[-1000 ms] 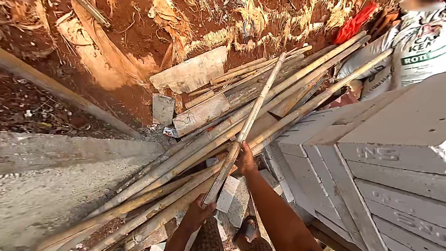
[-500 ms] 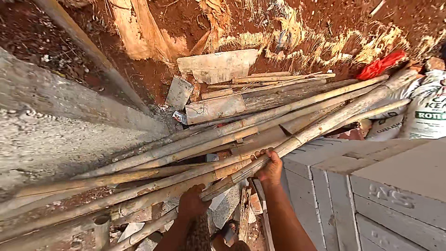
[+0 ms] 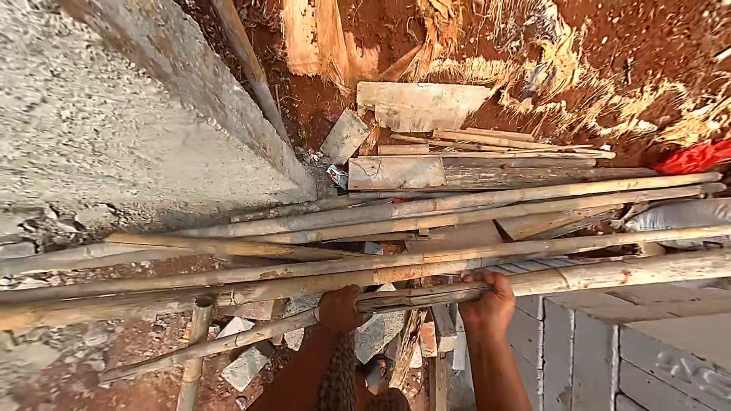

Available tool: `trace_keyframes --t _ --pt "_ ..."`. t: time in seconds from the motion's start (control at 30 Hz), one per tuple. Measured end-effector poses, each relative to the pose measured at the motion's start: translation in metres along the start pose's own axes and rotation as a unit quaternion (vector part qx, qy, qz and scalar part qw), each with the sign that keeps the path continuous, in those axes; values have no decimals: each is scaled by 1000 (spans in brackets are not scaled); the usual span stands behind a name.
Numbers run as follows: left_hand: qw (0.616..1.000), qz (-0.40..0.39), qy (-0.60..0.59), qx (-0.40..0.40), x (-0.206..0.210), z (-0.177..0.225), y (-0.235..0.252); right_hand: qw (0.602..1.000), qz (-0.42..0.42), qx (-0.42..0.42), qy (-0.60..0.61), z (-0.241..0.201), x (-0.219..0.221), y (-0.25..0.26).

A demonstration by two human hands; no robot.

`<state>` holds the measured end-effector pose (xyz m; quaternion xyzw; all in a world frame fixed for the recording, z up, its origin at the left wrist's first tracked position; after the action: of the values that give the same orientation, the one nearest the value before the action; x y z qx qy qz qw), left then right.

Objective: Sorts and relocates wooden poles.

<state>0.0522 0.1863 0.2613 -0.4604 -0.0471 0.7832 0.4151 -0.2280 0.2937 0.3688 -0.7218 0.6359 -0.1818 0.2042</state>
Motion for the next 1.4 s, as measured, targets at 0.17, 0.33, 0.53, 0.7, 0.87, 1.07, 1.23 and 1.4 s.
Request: trace_keyframes --t 0.17,0.33,0.53,0.7,0.87,1.07,1.23,1.4 --pt "999 -36 0 -32 3 -9 -5 1000 -11 -22 -7 -3 -20 -40" --pt "975 -217 -20 -53 24 -12 -26 999 -36 18 -34 11 -39 -32" --pt "962 -271 -12 -41 -6 12 -62 998 -33 -6 -61 -14 -45 -2" --pt "957 -281 44 -60 -45 -49 -83 994 -38 -70 -74 -53 -55 20" --pt "952 -232 139 -146 -132 -162 -80 992 -58 3 -113 -5 -41 27" --pt "960 -112 191 -170 -213 -219 -72 985 -39 120 -119 70 -5 2" --pt "946 -172 213 -176 -182 -197 -33 964 -33 154 -215 64 -32 57" --pt "942 -224 208 -137 -108 -133 20 942 19 127 -311 36 -83 102"
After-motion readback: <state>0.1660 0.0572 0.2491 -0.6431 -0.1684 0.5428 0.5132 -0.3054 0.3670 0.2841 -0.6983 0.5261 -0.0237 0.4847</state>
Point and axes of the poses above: each hand's wrist, its own y-axis towards the middle knuckle, its own x-axis out of the palm, z = x × y, the point moved 9 cm from there along y, towards the middle knuckle, and after that the axes turned 9 degrees about -y, right-handed, at the moved point
